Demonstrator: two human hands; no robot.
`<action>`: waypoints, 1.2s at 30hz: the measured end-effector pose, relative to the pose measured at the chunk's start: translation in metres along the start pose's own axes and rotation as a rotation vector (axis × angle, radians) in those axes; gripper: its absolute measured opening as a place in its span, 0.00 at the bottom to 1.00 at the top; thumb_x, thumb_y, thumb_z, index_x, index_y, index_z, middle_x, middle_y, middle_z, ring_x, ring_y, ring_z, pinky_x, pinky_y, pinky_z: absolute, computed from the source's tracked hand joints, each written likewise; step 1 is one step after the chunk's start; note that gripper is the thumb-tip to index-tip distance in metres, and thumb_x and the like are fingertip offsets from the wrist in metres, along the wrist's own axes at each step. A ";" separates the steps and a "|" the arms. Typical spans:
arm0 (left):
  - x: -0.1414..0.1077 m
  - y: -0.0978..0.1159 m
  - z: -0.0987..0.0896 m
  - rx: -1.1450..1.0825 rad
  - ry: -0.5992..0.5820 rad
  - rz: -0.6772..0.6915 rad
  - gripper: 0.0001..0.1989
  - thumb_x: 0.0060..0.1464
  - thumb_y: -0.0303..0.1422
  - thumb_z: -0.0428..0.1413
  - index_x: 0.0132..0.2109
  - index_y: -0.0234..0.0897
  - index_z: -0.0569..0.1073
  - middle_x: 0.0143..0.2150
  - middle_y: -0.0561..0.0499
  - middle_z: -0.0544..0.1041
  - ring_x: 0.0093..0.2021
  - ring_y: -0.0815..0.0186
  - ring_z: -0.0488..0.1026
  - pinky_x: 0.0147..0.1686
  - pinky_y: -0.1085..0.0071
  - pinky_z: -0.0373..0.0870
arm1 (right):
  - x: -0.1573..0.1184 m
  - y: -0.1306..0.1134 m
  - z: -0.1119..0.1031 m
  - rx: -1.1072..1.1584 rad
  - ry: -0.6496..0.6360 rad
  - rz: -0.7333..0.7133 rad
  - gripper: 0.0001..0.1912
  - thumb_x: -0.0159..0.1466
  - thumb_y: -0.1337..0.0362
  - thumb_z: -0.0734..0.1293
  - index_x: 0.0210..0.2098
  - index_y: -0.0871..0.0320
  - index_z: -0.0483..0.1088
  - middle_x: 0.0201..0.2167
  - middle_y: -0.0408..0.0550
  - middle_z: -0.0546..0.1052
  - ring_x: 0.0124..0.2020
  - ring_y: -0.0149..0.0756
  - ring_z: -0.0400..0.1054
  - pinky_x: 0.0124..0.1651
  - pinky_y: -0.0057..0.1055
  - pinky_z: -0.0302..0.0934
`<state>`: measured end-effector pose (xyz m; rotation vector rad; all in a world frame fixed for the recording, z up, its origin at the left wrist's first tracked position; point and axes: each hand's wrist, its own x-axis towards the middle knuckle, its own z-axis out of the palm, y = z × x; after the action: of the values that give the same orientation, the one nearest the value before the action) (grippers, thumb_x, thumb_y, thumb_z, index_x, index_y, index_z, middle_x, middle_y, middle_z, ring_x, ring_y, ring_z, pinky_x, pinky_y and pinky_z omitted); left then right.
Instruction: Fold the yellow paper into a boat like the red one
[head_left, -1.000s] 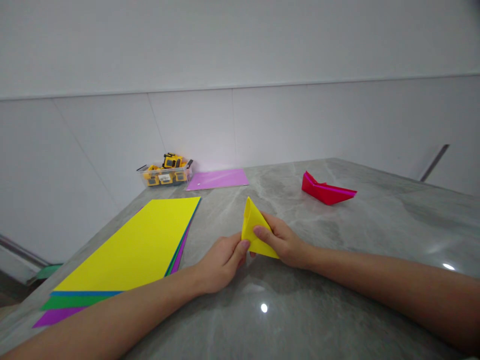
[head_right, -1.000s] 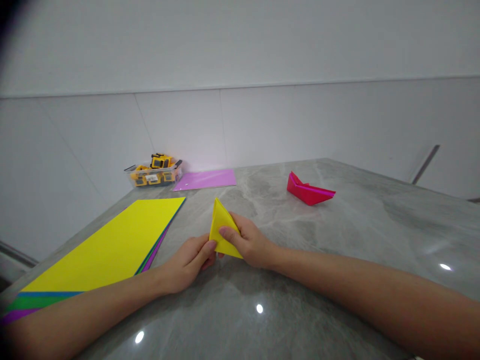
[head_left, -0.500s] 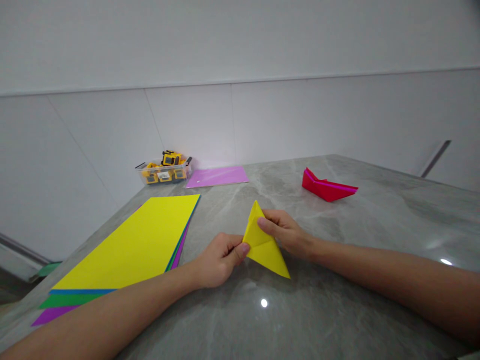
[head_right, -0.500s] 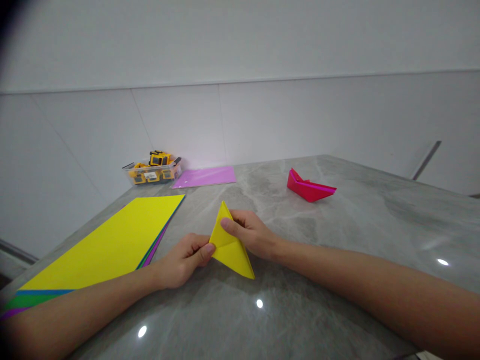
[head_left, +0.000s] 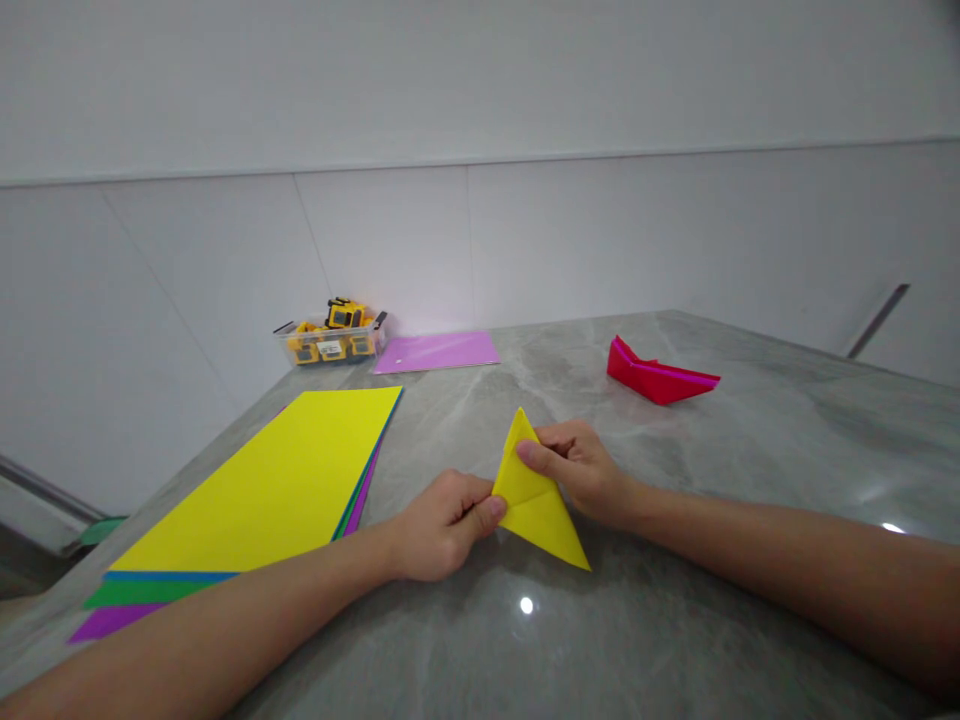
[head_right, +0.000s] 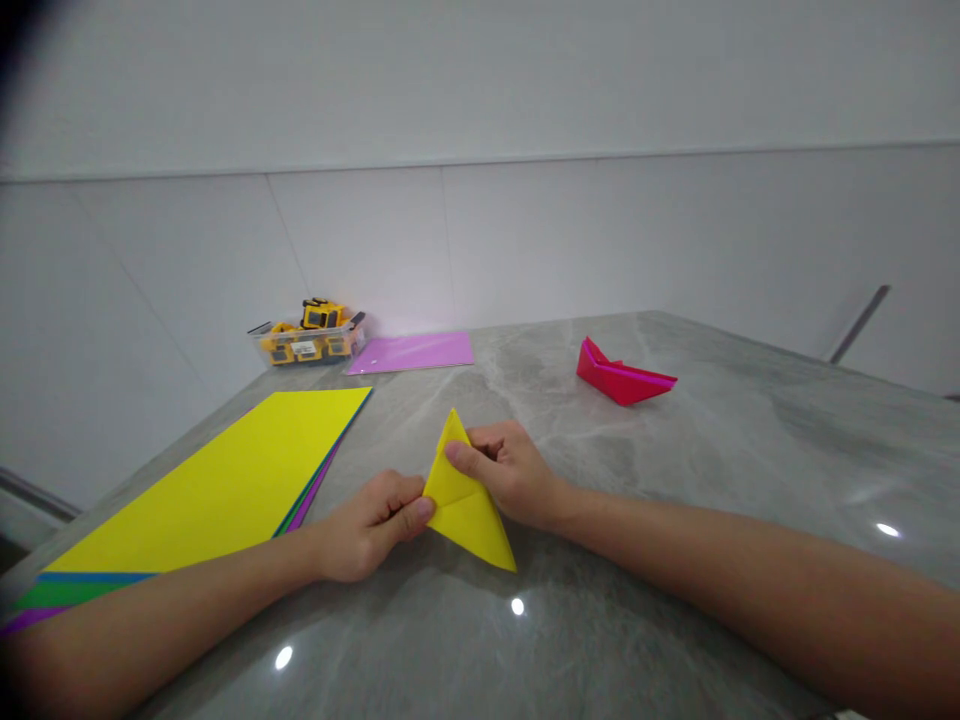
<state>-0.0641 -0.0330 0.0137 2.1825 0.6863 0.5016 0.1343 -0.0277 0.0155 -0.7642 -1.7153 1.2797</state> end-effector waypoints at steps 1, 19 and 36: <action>0.000 0.000 0.001 0.015 0.007 0.003 0.22 0.62 0.44 0.39 0.25 0.35 0.59 0.21 0.57 0.56 0.22 0.73 0.53 0.22 0.74 0.49 | -0.001 0.000 0.001 -0.018 0.013 -0.008 0.22 0.60 0.48 0.63 0.21 0.60 0.63 0.17 0.41 0.61 0.17 0.26 0.55 0.19 0.24 0.47; 0.007 0.009 0.004 -0.132 0.009 -0.264 0.28 0.62 0.50 0.36 0.26 0.34 0.65 0.17 0.55 0.64 0.18 0.72 0.60 0.22 0.75 0.57 | 0.002 0.001 0.009 0.032 0.081 0.060 0.20 0.57 0.50 0.67 0.31 0.64 0.74 0.19 0.43 0.67 0.20 0.27 0.59 0.20 0.23 0.50; 0.001 0.002 0.010 -0.150 -0.013 -0.233 0.20 0.60 0.47 0.41 0.31 0.36 0.63 0.21 0.54 0.64 0.20 0.71 0.60 0.19 0.76 0.56 | 0.005 -0.001 0.010 0.408 -0.039 0.164 0.20 0.55 0.50 0.69 0.31 0.64 0.74 0.25 0.47 0.74 0.24 0.30 0.66 0.29 0.29 0.61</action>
<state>-0.0571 -0.0388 0.0097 1.9347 0.8552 0.4034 0.1236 -0.0283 0.0169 -0.6481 -1.3755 1.6985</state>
